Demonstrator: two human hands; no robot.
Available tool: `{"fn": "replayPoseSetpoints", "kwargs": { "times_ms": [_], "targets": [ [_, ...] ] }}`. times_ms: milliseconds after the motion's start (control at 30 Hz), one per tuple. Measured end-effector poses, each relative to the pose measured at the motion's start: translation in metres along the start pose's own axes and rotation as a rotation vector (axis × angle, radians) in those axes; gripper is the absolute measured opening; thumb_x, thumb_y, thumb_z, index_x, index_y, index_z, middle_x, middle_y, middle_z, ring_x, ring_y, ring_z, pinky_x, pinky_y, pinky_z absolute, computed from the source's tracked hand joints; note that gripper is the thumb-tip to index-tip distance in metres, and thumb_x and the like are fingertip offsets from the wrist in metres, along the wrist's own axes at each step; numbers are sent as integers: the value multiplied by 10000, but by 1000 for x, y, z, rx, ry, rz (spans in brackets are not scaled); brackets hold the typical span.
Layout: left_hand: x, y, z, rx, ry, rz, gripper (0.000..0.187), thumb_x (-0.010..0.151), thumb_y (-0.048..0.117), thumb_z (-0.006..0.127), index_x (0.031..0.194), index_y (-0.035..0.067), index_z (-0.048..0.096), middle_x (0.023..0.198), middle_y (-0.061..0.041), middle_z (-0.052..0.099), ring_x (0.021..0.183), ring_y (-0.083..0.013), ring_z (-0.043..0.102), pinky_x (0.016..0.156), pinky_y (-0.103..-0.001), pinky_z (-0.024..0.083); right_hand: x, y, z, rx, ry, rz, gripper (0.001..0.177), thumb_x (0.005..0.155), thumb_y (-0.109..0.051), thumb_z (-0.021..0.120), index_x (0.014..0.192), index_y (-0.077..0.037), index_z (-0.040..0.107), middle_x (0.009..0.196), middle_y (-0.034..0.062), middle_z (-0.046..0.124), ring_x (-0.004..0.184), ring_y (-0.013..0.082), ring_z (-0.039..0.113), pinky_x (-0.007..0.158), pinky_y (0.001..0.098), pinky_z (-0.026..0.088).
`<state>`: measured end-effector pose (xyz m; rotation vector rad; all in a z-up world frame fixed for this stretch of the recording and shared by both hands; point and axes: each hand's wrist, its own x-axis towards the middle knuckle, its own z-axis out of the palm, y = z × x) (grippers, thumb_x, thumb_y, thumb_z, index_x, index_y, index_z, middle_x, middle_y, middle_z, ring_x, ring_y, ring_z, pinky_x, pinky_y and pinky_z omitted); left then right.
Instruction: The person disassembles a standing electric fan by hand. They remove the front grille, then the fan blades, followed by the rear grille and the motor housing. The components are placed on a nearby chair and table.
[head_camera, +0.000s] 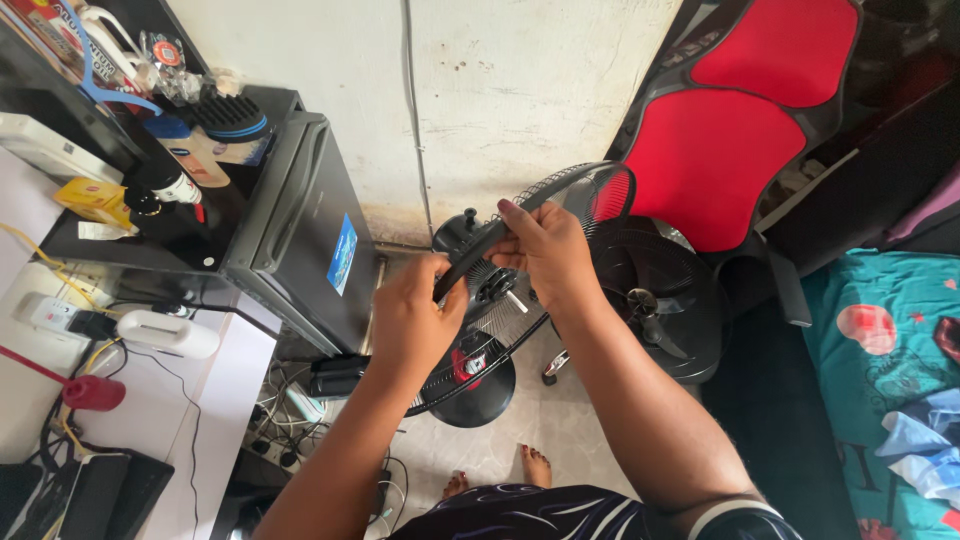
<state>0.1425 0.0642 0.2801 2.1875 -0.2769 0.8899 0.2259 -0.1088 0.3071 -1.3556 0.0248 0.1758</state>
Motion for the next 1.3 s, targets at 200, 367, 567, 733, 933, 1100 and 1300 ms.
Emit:
{"fn": "replayPoseSetpoints", "kwargs": {
  "times_ms": [200,367,567,733,933,1100,1300],
  "targets": [
    [5,1,1,-40,-4,-18,263,836,127,823,953,44,602,786,-114,691,679,-313,707,589,-406,543,1,0,-3,125,-107,83,286,1002,-188,621,892,74,657,847,168,748,715,194,747,682,308,639],
    [9,3,1,-49,26,-20,278,817,123,820,961,40,597,843,-125,710,743,-334,717,633,-410,552,-6,4,-1,238,-65,9,234,991,-164,611,883,43,612,889,176,758,737,192,753,687,319,644],
    [9,9,3,3,-4,-41,249,856,105,816,923,36,586,741,-115,658,631,-308,683,566,-419,520,-4,5,3,97,-18,-35,266,981,-204,682,862,9,579,845,166,735,683,190,734,632,317,622],
    [6,12,3,33,11,-12,248,863,96,796,953,26,576,771,-115,665,638,-320,685,543,-421,522,-7,9,8,81,80,-79,302,964,-172,708,803,9,527,791,171,722,662,201,735,617,342,647],
    [6,13,4,47,0,-24,278,841,100,790,942,16,545,807,-127,665,696,-366,681,587,-446,527,-14,17,27,137,202,-179,307,975,-161,689,798,-18,483,759,163,694,665,201,740,604,352,658],
    [11,14,3,86,-25,-27,260,857,93,788,939,24,551,807,-121,654,729,-372,671,611,-468,509,-14,15,30,150,177,-204,301,983,-162,656,795,-34,460,752,164,702,671,200,748,600,353,663],
    [15,14,-2,86,-121,-76,242,783,55,779,875,50,555,817,-113,648,769,-373,664,646,-485,498,-21,2,26,-19,139,-143,312,1009,-248,650,799,-34,561,755,128,719,616,143,713,554,286,621]
  ]
}}
